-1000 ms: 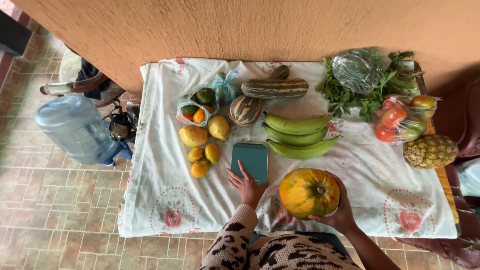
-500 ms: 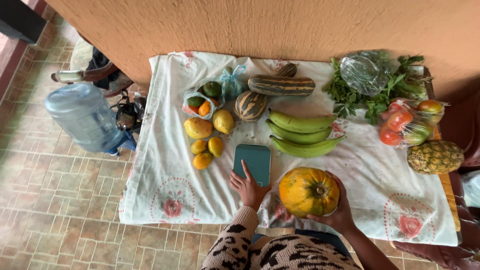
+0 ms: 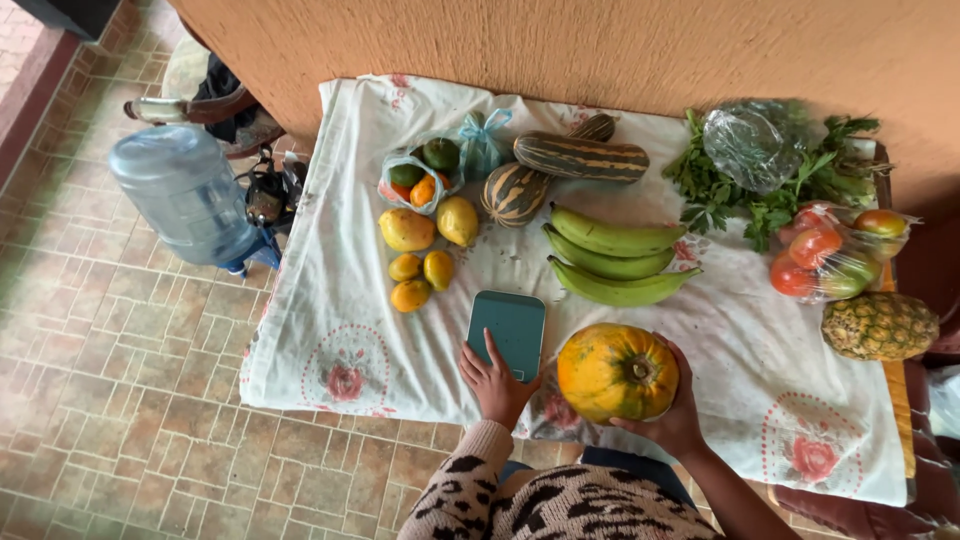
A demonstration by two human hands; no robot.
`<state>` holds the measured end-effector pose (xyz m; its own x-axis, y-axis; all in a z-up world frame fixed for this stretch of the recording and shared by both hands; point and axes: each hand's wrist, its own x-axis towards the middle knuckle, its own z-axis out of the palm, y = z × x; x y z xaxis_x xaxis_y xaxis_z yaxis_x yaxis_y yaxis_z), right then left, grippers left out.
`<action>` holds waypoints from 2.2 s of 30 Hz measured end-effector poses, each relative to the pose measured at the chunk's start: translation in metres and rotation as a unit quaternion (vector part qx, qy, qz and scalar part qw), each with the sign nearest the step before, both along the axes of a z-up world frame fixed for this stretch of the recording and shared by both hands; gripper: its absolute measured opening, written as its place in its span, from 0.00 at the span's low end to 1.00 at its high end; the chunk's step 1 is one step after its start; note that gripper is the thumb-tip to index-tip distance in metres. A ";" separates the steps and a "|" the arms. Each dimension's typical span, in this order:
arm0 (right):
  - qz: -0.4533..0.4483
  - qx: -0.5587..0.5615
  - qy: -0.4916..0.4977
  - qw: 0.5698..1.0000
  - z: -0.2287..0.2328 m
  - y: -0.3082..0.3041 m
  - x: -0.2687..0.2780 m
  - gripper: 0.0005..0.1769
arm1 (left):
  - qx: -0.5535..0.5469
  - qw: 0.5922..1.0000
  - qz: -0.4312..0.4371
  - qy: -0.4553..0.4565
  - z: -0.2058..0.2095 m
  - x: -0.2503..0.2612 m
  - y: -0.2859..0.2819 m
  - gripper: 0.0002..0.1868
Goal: The person weighs produce on a small digital scale placed on a table covered with a cloth. They place limes, oranges, a papaya, bananas and a pineapple on the scale one at a time, read the display, and set each item back on the table.
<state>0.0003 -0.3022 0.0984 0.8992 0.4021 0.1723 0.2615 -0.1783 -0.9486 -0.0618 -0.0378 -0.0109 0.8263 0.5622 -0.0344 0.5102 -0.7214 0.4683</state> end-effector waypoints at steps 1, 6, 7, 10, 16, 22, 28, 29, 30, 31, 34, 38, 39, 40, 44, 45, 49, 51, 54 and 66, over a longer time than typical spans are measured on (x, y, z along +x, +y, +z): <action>0.003 -0.001 0.000 1.000 0.002 -0.001 -0.001 0.77 | -0.001 1.000 0.003 0.000 0.015 -0.001 -0.002 0.77; 0.016 -0.006 -0.011 1.000 0.001 0.001 0.002 0.79 | -0.071 0.994 -0.081 0.028 0.040 0.007 0.005 0.72; 0.016 -0.005 -0.015 1.000 0.001 0.000 0.005 0.79 | -0.069 0.994 -0.081 0.025 0.013 0.007 0.008 0.72; 0.032 -0.022 -0.035 0.999 0.003 -0.004 0.009 0.82 | 0.034 0.962 -0.251 -0.097 -0.028 0.005 0.012 0.60; 0.060 -0.073 -0.055 0.994 0.004 -0.005 0.009 0.86 | -0.322 0.840 -0.434 -0.040 0.070 0.011 -0.006 0.72; 0.033 -0.127 0.034 0.991 0.017 0.010 0.007 0.88 | -0.261 0.877 -0.392 -0.093 0.066 0.028 -0.012 0.85; 0.005 -0.099 0.117 0.988 0.030 0.023 0.007 0.84 | -0.374 0.838 -0.371 -0.142 0.070 0.030 -0.019 0.83; -0.006 -0.097 0.115 0.989 0.030 0.023 0.008 0.83 | -0.355 0.845 -0.372 -0.148 0.072 0.031 -0.021 0.82; -0.017 -0.095 0.112 0.989 0.029 0.024 0.008 0.82 | -0.335 0.851 -0.374 -0.154 0.074 0.032 -0.023 0.81; -0.019 -0.096 0.114 0.989 0.030 0.024 0.009 0.82 | -0.338 0.850 -0.375 -0.152 0.075 0.034 -0.023 0.81; -0.045 -0.114 0.079 0.989 0.034 0.027 0.009 0.79 | -0.330 0.853 -0.382 -0.134 0.075 0.038 -0.021 0.81; -0.078 -0.161 -0.002 0.984 0.051 0.045 0.014 0.75 | -0.398 0.821 -0.386 -0.133 0.079 0.047 -0.004 0.80; -0.083 -0.174 -0.022 0.981 0.056 0.051 0.017 0.74 | -0.419 0.810 -0.387 -0.135 0.081 0.050 0.002 0.80; -0.087 -0.174 -0.022 0.981 0.060 0.057 0.017 0.74 | -0.420 0.809 -0.390 -0.134 0.086 0.051 0.008 0.80; -0.086 -0.163 -0.039 0.982 0.071 0.079 0.023 0.74 | -0.411 0.802 -0.402 -0.164 0.109 0.058 0.034 0.79; -0.077 -0.153 -0.050 0.984 0.072 0.085 0.027 0.74 | -0.404 0.802 -0.404 -0.174 0.116 0.061 0.042 0.79; -0.053 -0.121 -0.040 0.990 0.070 0.115 0.030 0.74 | -0.389 0.811 -0.400 -0.177 0.129 0.057 0.078 0.79; -0.030 -0.079 -0.033 0.996 0.062 0.130 0.032 0.74 | -0.363 0.825 -0.388 -0.189 0.131 0.053 0.095 0.76; -0.006 -0.062 -0.032 0.998 0.060 0.153 0.037 0.74 | -0.364 0.837 -0.367 -0.180 0.136 0.047 0.115 0.75; 0.042 -0.035 0.007 0.998 0.032 0.173 0.047 0.75 | -0.350 0.863 -0.321 -0.174 0.096 0.043 0.132 0.77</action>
<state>0.0471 -0.1291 0.1306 0.8637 0.4872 0.1286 0.2650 -0.2220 -0.9384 -0.0191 0.0937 0.0847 0.9885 -0.0730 0.1327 -0.1481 -0.2822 0.9478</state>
